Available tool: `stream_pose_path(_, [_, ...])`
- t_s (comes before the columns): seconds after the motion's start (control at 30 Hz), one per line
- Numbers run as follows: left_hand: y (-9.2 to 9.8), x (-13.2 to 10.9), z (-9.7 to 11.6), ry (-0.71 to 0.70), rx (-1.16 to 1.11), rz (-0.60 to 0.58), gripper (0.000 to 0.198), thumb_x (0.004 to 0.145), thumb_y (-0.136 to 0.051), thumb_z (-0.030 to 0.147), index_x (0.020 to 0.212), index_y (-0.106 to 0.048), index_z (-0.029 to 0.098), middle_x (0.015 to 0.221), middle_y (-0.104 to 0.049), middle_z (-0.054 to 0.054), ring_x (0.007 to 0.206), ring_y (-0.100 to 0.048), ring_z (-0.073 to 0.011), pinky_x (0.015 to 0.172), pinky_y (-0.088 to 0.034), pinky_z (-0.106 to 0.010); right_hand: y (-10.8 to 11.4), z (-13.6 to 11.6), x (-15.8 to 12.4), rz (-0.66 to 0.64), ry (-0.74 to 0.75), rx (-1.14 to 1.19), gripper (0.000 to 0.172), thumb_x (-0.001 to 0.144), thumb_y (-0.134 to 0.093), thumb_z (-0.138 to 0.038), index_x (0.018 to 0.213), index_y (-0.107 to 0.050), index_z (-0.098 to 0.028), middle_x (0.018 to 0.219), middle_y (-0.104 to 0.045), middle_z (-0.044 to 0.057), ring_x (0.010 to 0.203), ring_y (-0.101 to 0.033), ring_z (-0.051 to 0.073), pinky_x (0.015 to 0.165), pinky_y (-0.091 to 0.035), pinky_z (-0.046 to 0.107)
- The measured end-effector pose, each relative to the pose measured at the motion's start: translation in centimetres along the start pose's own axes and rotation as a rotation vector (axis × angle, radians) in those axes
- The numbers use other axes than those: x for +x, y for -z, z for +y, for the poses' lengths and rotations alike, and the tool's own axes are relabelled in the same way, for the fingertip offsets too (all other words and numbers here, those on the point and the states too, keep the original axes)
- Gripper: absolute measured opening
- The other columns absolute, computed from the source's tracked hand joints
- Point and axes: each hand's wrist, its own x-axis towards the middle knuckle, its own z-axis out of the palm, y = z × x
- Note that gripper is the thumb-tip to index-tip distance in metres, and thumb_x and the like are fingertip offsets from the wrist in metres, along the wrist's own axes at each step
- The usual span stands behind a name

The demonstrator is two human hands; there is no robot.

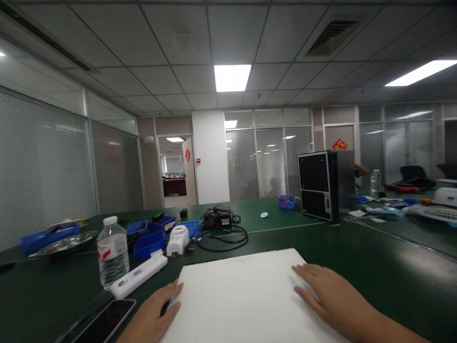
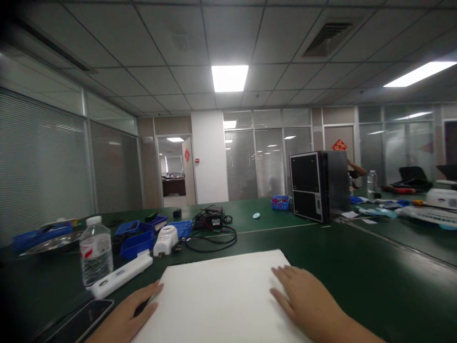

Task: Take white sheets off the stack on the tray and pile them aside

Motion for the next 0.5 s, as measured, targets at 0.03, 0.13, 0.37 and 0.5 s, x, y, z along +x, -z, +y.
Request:
stream_pose_path(0.03, [0.0,0.0,0.0,-0.004,0.000,0.000,0.057,0.092,-0.042,0.048,0.137,-0.060,0.019,0.149,-0.054,-0.008,0.139,-0.047,-0.0298,0.120,-0.030,-0.050,-0.1,1.2,0.2,0.045,-0.090,-0.002,0.069,0.092,-0.043,-0.059,0.134,-0.059,-0.007,0.130,-0.061,0.026,0.123,-0.055,0.044,0.107,-0.035,0.069])
stream_pose_path(0.13, [0.2,-0.4,0.4,-0.007,0.011,-0.001,0.055,0.093,-0.042,0.049,0.138,-0.059,0.022,0.150,-0.052,-0.006,0.140,-0.046,-0.0298,0.120,-0.030,-0.051,-0.1,4.0,0.7,0.071,-0.190,0.095,0.064,0.090,-0.046,-0.057,0.126,-0.065,-0.008,0.112,-0.069,0.026,0.106,-0.063,0.046,0.096,-0.042,0.072])
stream_pose_path(0.37, [0.8,-0.6,0.9,-0.003,0.051,0.005,0.054,0.092,-0.044,0.046,0.138,-0.060,0.020,0.148,-0.054,-0.008,0.139,-0.048,-0.0290,0.119,-0.031,-0.049,0.0,8.3,2.0,0.054,-0.266,0.683,0.052,0.091,-0.039,-0.040,0.135,-0.053,-0.015,0.128,-0.066,0.012,0.119,-0.062,0.027,0.103,-0.049,0.046])
stream_pose_path(0.5, [1.0,-0.7,1.2,0.000,0.032,0.027,0.052,0.090,-0.047,0.043,0.134,-0.063,0.020,0.147,-0.056,-0.007,0.137,-0.050,-0.0303,0.118,-0.034,-0.049,0.1,8.9,2.3,0.024,-0.225,0.986,0.091,0.071,-0.047,-0.021,0.156,-0.015,-0.019,0.147,-0.050,0.012,0.125,-0.057,0.026,0.092,-0.057,0.042])
